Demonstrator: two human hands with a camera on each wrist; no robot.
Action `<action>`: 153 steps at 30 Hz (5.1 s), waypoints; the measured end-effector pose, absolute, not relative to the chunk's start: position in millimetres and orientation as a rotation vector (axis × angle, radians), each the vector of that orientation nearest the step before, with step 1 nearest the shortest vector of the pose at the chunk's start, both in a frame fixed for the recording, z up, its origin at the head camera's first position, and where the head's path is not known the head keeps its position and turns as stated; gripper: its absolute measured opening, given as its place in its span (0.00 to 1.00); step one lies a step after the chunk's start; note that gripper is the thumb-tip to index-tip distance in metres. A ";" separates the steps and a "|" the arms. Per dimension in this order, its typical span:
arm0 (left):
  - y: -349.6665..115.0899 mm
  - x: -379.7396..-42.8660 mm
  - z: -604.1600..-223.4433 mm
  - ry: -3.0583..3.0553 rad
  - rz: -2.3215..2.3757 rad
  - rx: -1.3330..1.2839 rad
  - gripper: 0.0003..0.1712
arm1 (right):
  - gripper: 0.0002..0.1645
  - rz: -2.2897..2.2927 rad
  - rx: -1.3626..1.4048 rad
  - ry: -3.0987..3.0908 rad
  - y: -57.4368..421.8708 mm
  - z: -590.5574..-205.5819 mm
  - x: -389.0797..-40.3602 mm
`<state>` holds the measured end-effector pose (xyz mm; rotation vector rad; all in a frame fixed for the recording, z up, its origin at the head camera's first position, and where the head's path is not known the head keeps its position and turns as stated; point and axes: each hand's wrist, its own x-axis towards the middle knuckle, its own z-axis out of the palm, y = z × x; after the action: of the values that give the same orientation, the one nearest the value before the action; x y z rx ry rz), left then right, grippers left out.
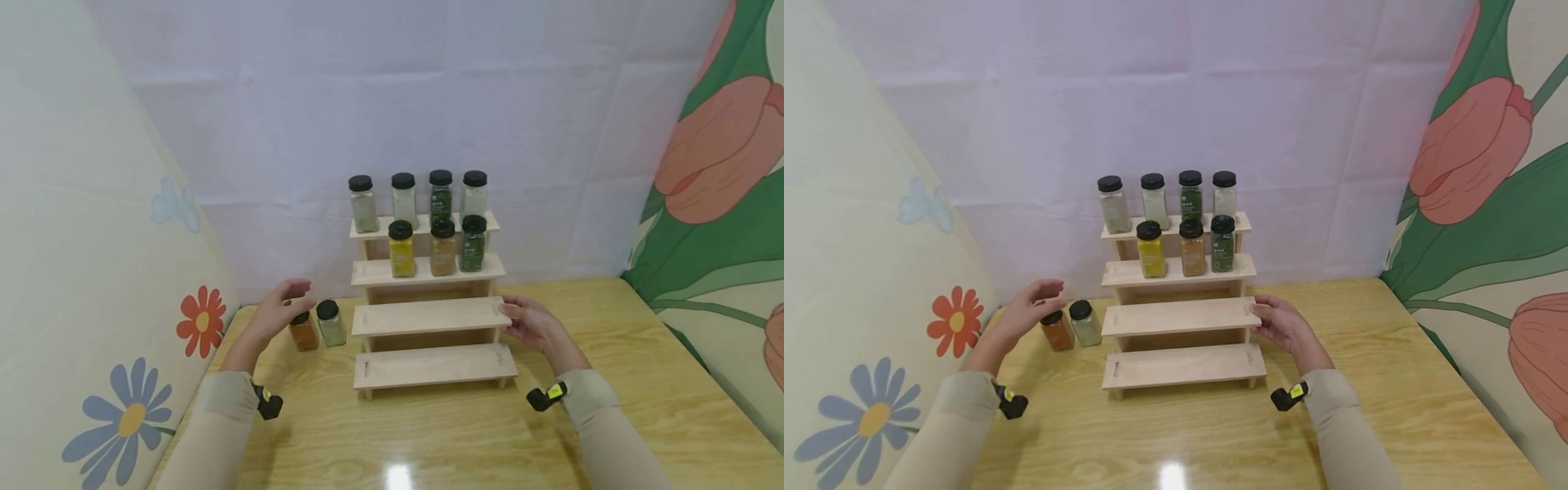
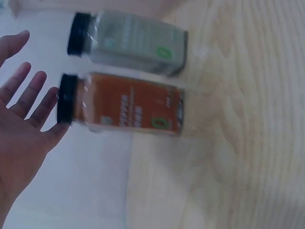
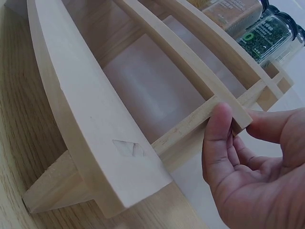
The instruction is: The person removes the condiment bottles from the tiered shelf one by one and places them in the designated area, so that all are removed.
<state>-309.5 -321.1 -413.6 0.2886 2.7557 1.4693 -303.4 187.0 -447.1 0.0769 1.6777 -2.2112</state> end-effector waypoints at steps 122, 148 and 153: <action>-176.3 -333.9 -319.1 2.704 1.822 0.651 0.38 | 0.33 -2.193 0.080 1.666 189.9 -446.6 -307.1; -237.9 -314.8 -324.2 2.752 1.747 0.581 0.39 | 0.27 -2.197 0.040 1.682 190.0 -448.6 -305.5; -249.4 -309.3 -325.2 2.789 1.705 0.553 0.39 | 0.31 -2.189 0.040 1.690 189.2 -447.5 -303.9</action>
<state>-309.3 -249.4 -325.2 0.5529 2.7892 1.7047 -303.9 189.2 -447.5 0.0402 1.6898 -2.1887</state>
